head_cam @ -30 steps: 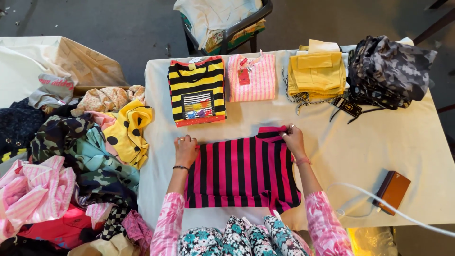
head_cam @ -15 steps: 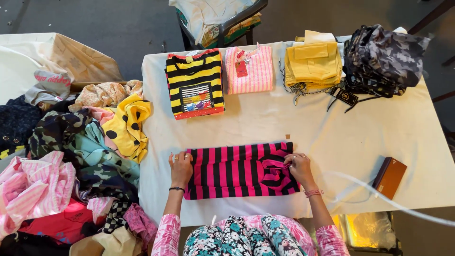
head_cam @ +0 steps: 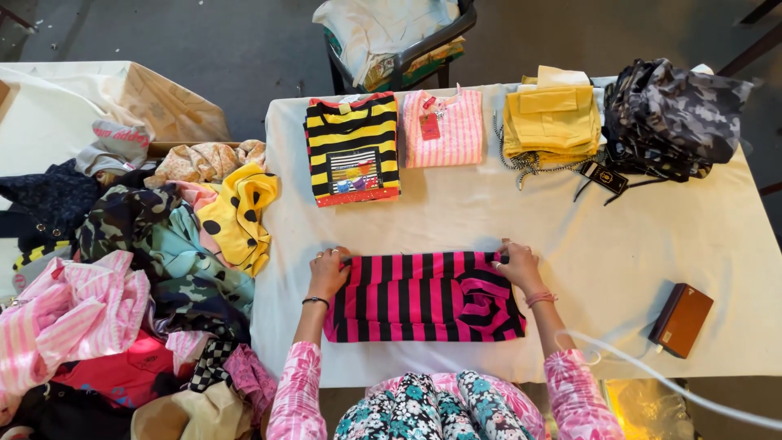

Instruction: The person folds several shirts by hand on a white tablecloth. They fold a yellow and black striped shirt, a pink and black striped shirt, a pink and white striped shirt, and a red shirt, stacking each neatly on the table.

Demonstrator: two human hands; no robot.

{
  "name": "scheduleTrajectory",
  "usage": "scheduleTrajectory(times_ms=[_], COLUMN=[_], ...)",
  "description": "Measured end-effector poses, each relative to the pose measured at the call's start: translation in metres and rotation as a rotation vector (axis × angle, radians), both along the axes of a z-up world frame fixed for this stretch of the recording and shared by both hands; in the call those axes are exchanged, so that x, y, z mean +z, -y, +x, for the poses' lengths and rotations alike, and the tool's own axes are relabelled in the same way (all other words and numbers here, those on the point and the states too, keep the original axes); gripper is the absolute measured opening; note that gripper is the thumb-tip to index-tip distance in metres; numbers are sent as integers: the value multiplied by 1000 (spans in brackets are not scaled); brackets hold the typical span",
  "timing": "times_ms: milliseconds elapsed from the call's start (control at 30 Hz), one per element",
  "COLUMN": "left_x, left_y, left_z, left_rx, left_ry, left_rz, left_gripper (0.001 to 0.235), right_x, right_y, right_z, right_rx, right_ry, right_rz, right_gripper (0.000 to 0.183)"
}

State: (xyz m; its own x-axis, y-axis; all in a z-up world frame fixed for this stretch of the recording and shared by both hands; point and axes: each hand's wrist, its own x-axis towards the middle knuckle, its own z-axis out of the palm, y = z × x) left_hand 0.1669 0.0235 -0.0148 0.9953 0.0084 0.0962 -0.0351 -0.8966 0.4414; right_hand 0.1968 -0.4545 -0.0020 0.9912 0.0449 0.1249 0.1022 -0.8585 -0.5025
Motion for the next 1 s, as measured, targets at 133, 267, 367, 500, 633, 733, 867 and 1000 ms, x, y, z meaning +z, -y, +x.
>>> scheduleTrajectory(times_ms=[133,267,367,500,633,733,867,1000], left_x=[-10,-16,-14,-9,7,0,2,-7], left_y=[-18,-19,6,57,80,78,72,57], left_z=[4,-3,-12,-39,-61,-78,-98,-130], left_rx=[-31,167,285,174,-37,23,42,-54], left_ry=[-155,-127,-42,257,51,21,104,193], left_rz=[153,107,151,155,82,204,34,-124], left_gripper=[20,24,35,66,75,76,70,46], right_x=[-37,-45,-15,0,20,3,11,27], right_y=[26,27,1,-34,-51,-41,-26,-25], right_z=[18,14,-3,-33,-59,-74,-90,-114], right_rx=[-43,-177,-247,-73,245,316,216,350], right_ry=[-354,-368,-219,238,315,101,-2,-60], right_rz=[-59,382,191,-31,-56,-199,369,208], right_gripper=[22,31,44,65,74,72,53,51])
